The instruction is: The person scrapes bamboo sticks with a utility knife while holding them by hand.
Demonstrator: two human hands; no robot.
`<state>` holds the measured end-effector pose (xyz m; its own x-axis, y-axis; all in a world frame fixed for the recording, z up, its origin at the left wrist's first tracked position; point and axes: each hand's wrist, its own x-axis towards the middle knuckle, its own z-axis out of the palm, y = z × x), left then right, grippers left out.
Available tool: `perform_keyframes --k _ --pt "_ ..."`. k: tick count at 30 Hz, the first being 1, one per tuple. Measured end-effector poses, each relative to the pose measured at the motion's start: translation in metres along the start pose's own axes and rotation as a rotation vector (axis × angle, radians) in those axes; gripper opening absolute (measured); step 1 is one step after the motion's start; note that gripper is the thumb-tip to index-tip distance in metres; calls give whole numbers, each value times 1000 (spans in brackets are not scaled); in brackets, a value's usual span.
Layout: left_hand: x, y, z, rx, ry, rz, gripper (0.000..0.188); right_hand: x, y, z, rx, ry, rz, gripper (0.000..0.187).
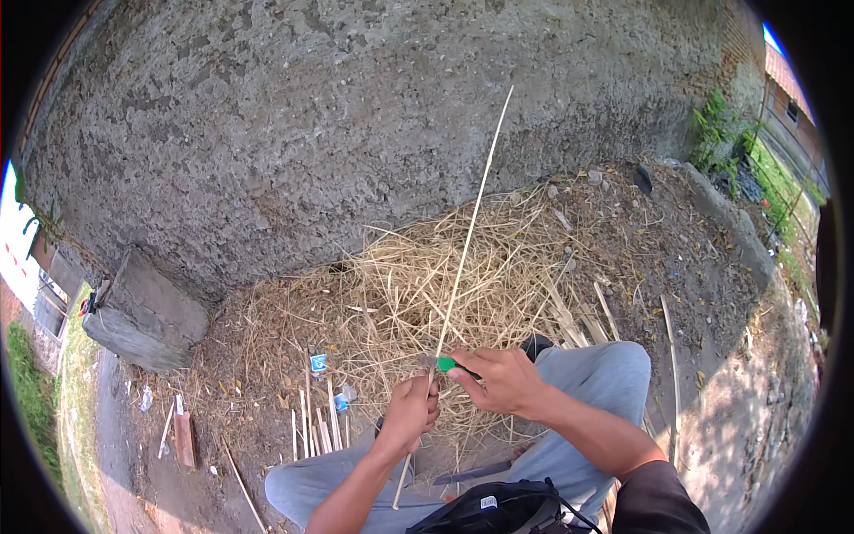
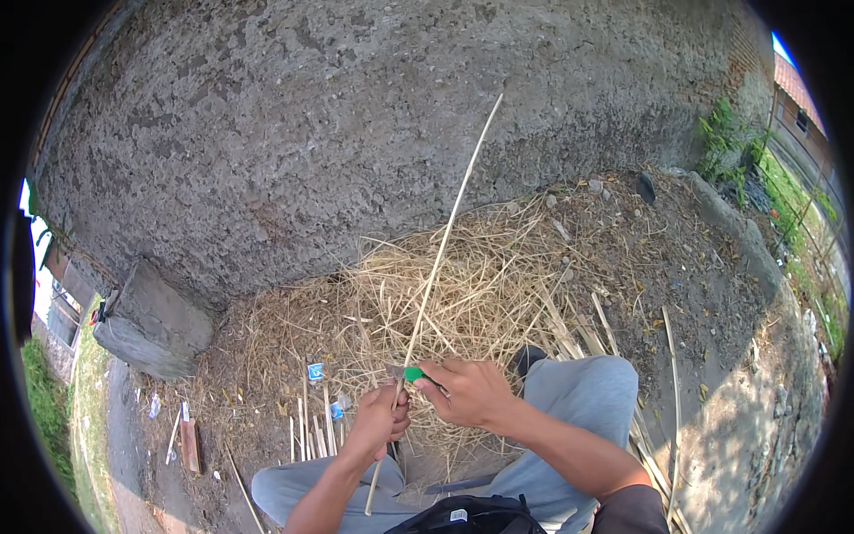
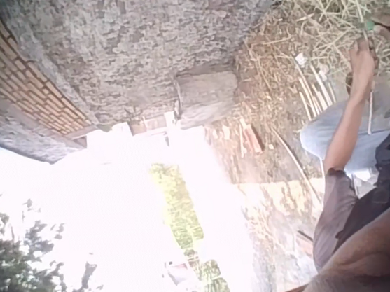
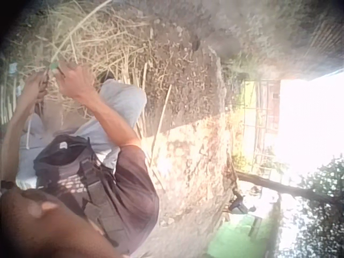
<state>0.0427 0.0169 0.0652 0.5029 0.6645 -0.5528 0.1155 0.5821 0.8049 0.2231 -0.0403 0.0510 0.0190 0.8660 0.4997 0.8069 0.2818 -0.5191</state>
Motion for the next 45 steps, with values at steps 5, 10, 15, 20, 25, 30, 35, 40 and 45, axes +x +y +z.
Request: perform_keyframes --k 5,10,15,20,25,30,35,40,45 --pt "-4 -13 2 19 77 125 36 -1 -9 0 -38 11 -37 26" --pt "9 -44 -14 378 174 330 45 14 6 -4 -84 169 36 22" --pt "-4 -40 -15 353 140 286 42 13 8 1 -80 222 58 22" --pt "-33 -42 -24 433 85 197 47 28 39 -10 -106 301 199 30" --pt "-64 -101 -93 896 102 468 23 38 56 -18 -112 317 217 30" --pt "-113 -114 -112 1422 110 907 16 36 76 -9 -63 343 281 30" --pt "-165 -108 -108 622 206 24 27 31 84 3 -120 219 424 33" --pt "-220 -129 -124 691 245 -58 24 26 139 -14 -101 164 792 35" --pt "-253 -146 -145 1018 259 -7 19 20 142 2 -71 131 867 35"
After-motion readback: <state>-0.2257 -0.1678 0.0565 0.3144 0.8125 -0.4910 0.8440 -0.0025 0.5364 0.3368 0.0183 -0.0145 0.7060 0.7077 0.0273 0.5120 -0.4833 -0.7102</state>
